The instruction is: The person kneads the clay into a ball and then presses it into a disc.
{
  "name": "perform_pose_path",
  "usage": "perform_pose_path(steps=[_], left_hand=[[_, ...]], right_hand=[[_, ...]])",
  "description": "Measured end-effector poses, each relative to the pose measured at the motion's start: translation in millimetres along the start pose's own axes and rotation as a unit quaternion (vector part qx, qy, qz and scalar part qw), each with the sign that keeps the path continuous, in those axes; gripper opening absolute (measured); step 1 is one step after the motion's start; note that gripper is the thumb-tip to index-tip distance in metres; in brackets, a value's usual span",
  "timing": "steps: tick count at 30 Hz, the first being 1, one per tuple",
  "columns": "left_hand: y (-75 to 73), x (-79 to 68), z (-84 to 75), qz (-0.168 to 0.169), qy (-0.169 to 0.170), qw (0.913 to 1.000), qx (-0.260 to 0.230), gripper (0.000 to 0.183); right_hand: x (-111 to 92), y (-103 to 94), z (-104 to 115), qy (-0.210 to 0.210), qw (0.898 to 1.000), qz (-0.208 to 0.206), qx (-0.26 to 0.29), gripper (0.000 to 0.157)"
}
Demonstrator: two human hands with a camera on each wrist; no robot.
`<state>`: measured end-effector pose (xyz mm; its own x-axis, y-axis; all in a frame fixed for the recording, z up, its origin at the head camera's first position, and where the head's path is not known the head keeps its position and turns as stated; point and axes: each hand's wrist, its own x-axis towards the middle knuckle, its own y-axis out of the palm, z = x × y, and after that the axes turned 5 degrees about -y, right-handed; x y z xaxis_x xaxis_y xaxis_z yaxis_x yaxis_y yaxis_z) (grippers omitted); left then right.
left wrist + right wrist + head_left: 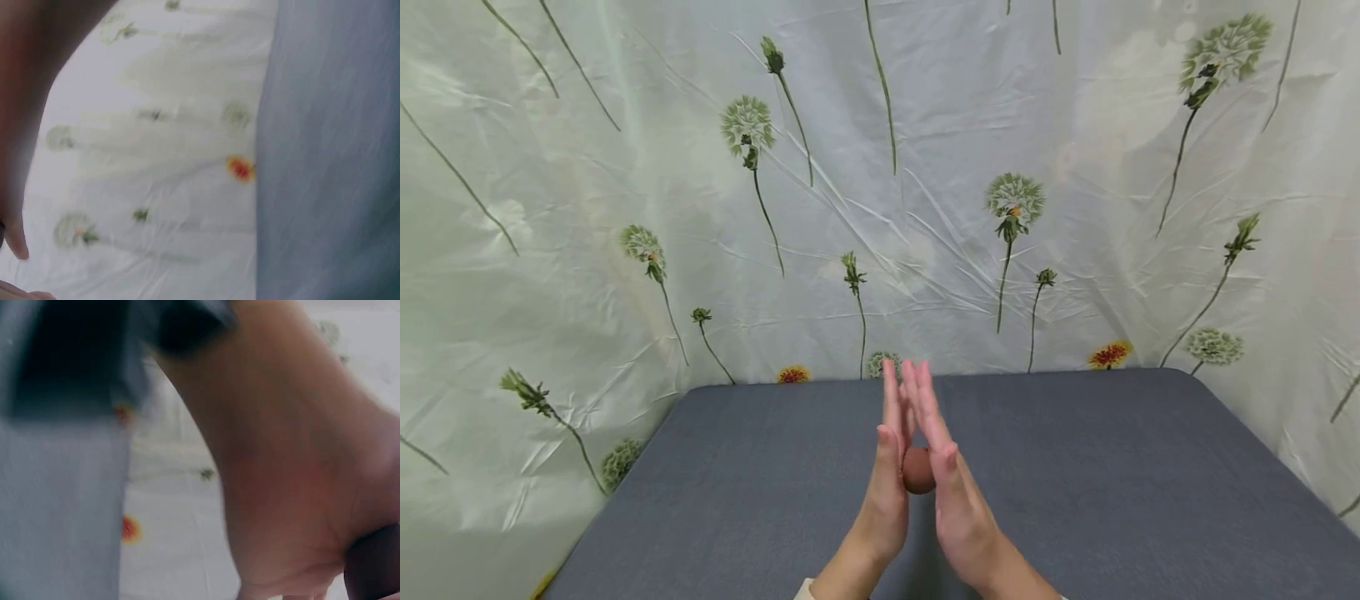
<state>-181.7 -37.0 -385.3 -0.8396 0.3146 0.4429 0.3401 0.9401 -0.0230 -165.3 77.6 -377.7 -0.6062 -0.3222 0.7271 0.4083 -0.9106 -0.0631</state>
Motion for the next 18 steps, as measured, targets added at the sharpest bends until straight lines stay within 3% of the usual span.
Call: perform_pose_path(steps=[4,7,13,18], left_hand=[[17.6,-9.2,-0.8,0.031,0.028,0.9978,0.052,0.060],[19.3,-12.4,-10.0,0.029,0.053,0.9944,0.086,0.061],[-3.0,-5.0,-28.5,-0.021,0.089,0.9928,0.077,0.076],[-27.8,4.9,-27.1,-0.067,0.061,0.9943,0.057,0.080]], right_hand=[[4.7,-17.7,5.5,0.035,0.999,-0.030,-0.002,0.065],[5.5,-20.8,1.8,0.071,0.997,-0.034,0.008,0.063],[-2.8,3.9,-19.4,0.092,0.995,0.017,0.039,0.060],[-12.8,24.7,-23.8,0.073,0.994,0.063,0.052,0.060]])
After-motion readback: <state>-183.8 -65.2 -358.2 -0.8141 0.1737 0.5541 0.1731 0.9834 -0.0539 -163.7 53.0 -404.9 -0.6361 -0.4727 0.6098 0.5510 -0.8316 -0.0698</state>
